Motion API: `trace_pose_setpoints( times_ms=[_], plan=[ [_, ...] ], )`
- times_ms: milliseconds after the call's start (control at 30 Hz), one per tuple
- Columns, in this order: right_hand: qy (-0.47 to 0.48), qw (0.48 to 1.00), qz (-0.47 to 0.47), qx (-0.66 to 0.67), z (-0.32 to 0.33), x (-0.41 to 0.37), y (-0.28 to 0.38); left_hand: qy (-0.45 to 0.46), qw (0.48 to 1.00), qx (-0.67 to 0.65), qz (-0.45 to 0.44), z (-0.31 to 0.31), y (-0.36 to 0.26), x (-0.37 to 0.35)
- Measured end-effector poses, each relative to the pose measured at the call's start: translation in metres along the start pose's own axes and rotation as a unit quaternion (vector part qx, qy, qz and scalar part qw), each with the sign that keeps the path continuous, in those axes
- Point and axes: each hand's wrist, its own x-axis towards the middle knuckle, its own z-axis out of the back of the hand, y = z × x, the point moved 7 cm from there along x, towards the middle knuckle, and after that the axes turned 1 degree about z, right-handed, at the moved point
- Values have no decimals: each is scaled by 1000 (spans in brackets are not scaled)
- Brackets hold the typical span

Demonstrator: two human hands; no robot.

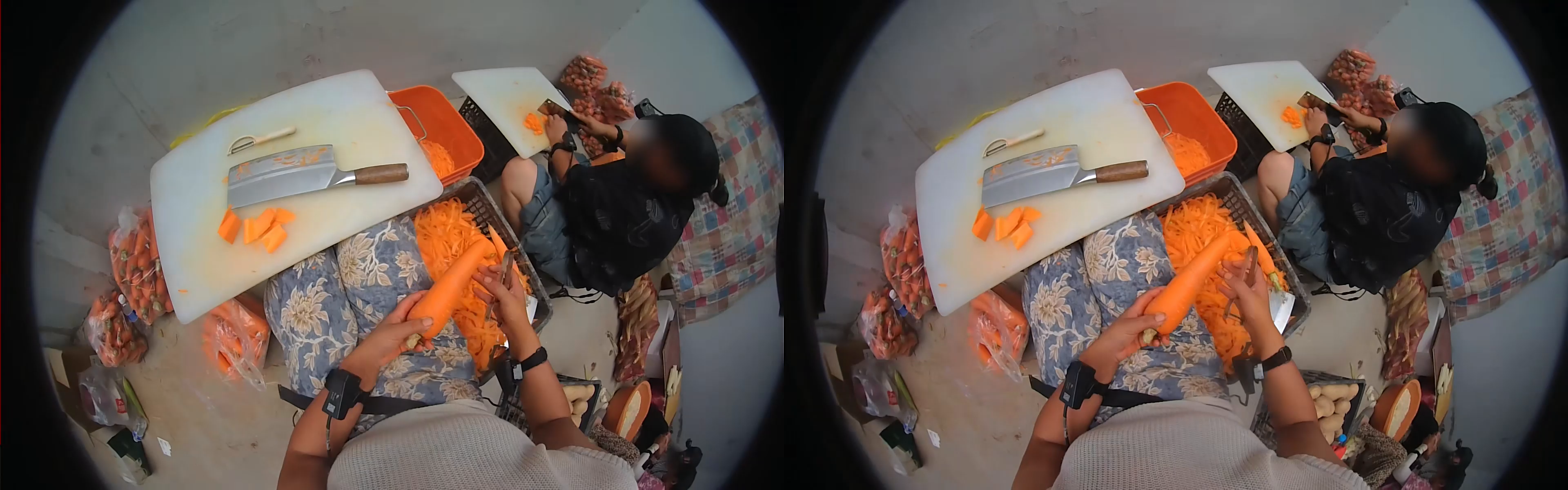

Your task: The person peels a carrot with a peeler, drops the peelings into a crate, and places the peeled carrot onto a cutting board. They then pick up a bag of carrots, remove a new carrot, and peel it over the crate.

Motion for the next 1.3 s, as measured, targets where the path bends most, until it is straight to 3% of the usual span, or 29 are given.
trace_pose_setpoints(
  times_ms=[67, 200, 267, 300, 367, 400, 467, 500, 567, 700, 767, 867, 1000, 1167, 1300],
  plan=[
    [38, 976, -69, 205, -16, 14, -10, 4, 992, 124, -15, -6, 0, 1],
    [42, 943, -137, 300, -44, 17, -1, 47, 972, 203, -105, -16, -4, 1],
    [85, 952, -109, 274, -54, 16, 5, 46, 998, -24, -26, -18, -1, -1],
    [84, 952, -113, 272, -60, 12, 9, 44, 998, -28, -26, -16, -3, 0],
    [42, 971, -112, 205, -66, 7, 16, 49, 982, -161, 87, -14, 10, 2],
    [41, 972, -116, 201, -65, 7, 14, 49, 981, -166, 87, -14, 11, 5],
    [-35, 994, -87, 63, -48, 11, 13, 78, 970, -206, 102, -22, 16, 12],
    [-35, 994, -89, 59, -51, 12, 9, 79, 969, -211, 102, -26, 17, 17],
    [-136, 987, 62, -55, -41, 13, 16, 67, 967, -231, 80, -32, 18, 29],
    [-113, 958, 180, -193, -56, -6, 25, 48, 961, -240, 126, -17, 34, 52],
    [-89, 969, 140, -183, -68, -17, 26, 22, 975, -193, 106, -17, 29, 49],
    [-55, 971, 163, -166, -80, -19, 24, 25, 973, -207, 97, -14, 33, 48],
    [-34, 968, 114, -221, -86, -13, 15, 7, 969, -219, 111, -11, 35, 50],
    [-49, 906, 212, -363, -82, -3, 14, -3, 973, -204, 104, -11, 31, 51],
    [-45, 939, 140, -312, -81, 2, 10, -34, 978, -194, 75, -13, 22, 49]
  ],
)
